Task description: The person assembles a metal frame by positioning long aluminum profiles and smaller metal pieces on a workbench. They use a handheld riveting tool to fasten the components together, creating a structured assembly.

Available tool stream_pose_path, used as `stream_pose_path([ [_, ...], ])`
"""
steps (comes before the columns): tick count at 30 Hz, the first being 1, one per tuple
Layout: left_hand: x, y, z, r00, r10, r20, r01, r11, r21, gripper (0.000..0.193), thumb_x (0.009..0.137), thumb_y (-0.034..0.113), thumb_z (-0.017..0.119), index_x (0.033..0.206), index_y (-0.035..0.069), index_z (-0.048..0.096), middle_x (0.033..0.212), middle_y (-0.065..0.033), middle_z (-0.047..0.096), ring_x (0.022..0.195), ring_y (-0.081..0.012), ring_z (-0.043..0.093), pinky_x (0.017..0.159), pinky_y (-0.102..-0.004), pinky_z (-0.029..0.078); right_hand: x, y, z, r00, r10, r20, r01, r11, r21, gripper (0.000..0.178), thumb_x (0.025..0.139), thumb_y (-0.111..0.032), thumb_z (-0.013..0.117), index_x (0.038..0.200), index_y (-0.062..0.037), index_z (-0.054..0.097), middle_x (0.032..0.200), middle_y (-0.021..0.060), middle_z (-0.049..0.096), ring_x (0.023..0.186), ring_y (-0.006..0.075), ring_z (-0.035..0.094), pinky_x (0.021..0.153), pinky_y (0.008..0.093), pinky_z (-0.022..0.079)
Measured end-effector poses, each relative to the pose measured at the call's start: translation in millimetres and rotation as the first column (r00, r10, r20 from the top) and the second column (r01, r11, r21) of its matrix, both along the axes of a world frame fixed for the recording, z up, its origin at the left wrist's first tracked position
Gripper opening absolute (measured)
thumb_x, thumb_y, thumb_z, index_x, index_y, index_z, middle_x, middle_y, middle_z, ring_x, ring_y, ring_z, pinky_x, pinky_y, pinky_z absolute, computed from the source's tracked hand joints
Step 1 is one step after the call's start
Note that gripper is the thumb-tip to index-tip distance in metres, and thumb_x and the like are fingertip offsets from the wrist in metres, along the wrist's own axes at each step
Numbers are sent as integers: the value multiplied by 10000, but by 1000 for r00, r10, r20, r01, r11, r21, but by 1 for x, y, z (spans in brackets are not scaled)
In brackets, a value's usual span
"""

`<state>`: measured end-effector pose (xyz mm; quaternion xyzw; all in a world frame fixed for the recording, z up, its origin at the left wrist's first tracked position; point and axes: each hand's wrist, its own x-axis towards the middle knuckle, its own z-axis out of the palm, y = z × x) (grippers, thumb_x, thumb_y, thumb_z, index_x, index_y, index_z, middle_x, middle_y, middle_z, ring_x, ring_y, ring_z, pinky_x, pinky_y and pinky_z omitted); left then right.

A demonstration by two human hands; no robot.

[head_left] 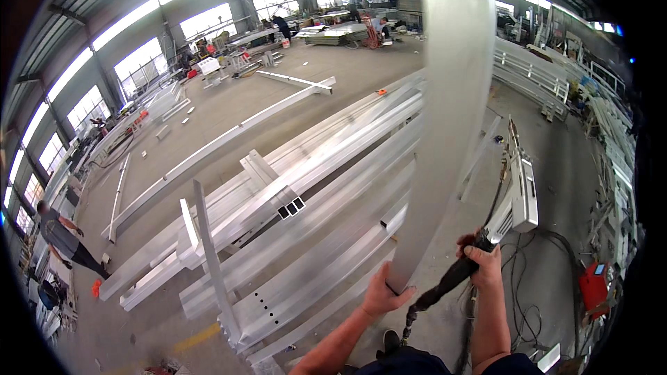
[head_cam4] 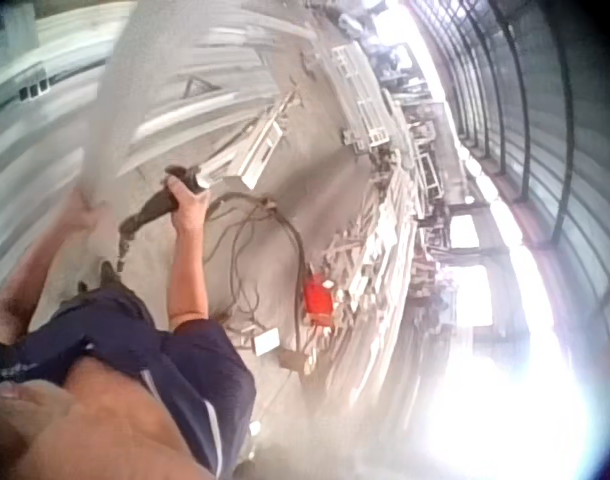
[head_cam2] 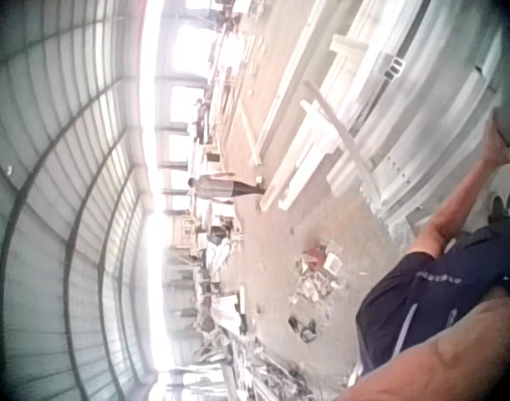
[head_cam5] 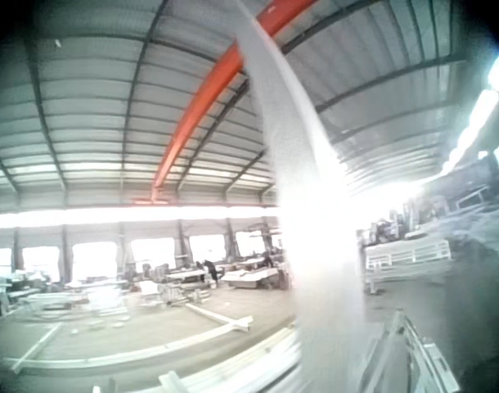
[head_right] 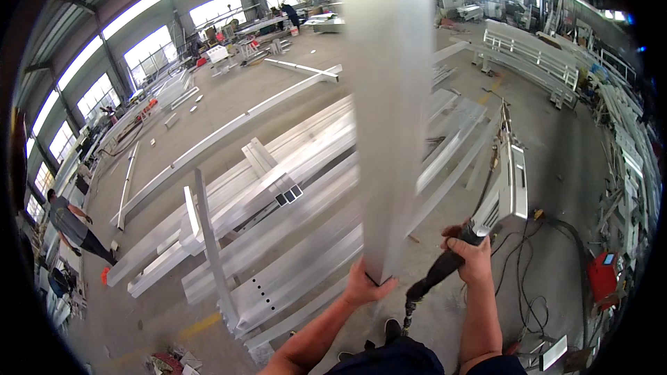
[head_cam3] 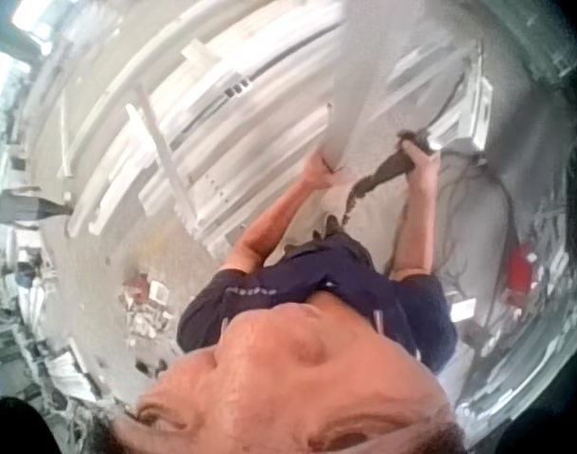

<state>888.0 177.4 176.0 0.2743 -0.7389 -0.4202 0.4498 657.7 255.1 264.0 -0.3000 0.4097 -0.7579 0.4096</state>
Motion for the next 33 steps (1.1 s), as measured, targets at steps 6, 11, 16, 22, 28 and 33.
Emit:
stream_pose_path([
  [6, -2, 0, 23, 977, -114, -179, 122, 992, 32, 310, 721, 0, 753, 957, 51, 558, 867, -69, 619, 794, -184, 615, 727, -312, 504, -7, 30, -27, 984, 57, -167, -20, 977, 214, 349, 667, -19, 756, 998, 48, 668, 926, 120, 690, 822, 180, 655, 715, 306, 508],
  [11, -3, 29, 114, 755, -8, -655, 133, 981, 142, 374, 724, 15, 724, 1033, 78, 524, 885, -69, 603, 889, -198, 589, 810, -356, 485, 14, 29, -47, 983, 184, -12, -178, 961, 213, 491, 695, 7, 735, 1169, 64, 618, 1133, 140, 655, 1026, 234, 637, 853, 365, 512],
  [16, 126, 29, 167, 619, 60, -783, -223, 969, -102, 782, 781, 390, 667, 1376, 69, 274, 1030, -113, 524, 808, -185, 502, 680, -298, 429, 10, 26, -64, 987, 161, 7, -158, 955, 250, 503, 722, 7, 764, 1198, 55, 609, 1183, 136, 644, 1107, 229, 608, 919, 364, 492],
  [22, 243, 57, 70, 368, 561, -742, -529, 782, 329, 423, 867, 289, 622, 1180, 102, 408, 903, -51, 473, 762, -190, 509, 723, -316, 452, 45, -2, -83, 969, 241, -53, -224, 950, 218, 474, 742, -32, 762, 1186, 57, 623, 1235, 137, 625, 1115, 235, 601, 897, 364, 497],
  [28, 263, 82, 6, 1, 744, -668, -232, 650, 724, 488, 745, 102, 780, 1166, -56, 591, 1087, -182, 663, 852, -301, 667, 721, -450, 558, 82, -1, -97, 943, 321, -84, -278, 903, 327, 689, 729, -20, 824, 1310, 16, 456, 1170, 80, 593, 1078, 146, 554, 940, 318, 477],
  [33, 244, 75, -90, 227, 912, -342, -826, 366, 429, 468, 752, 95, 756, 1159, -76, 600, 1083, -214, 658, 861, -316, 661, 745, -443, 556, 74, -20, -129, 880, 318, -352, -178, 909, 376, 607, 724, -59, 843, 1222, 12, 503, 1024, 35, 564, 957, 127, 543, 833, 287, 478],
])
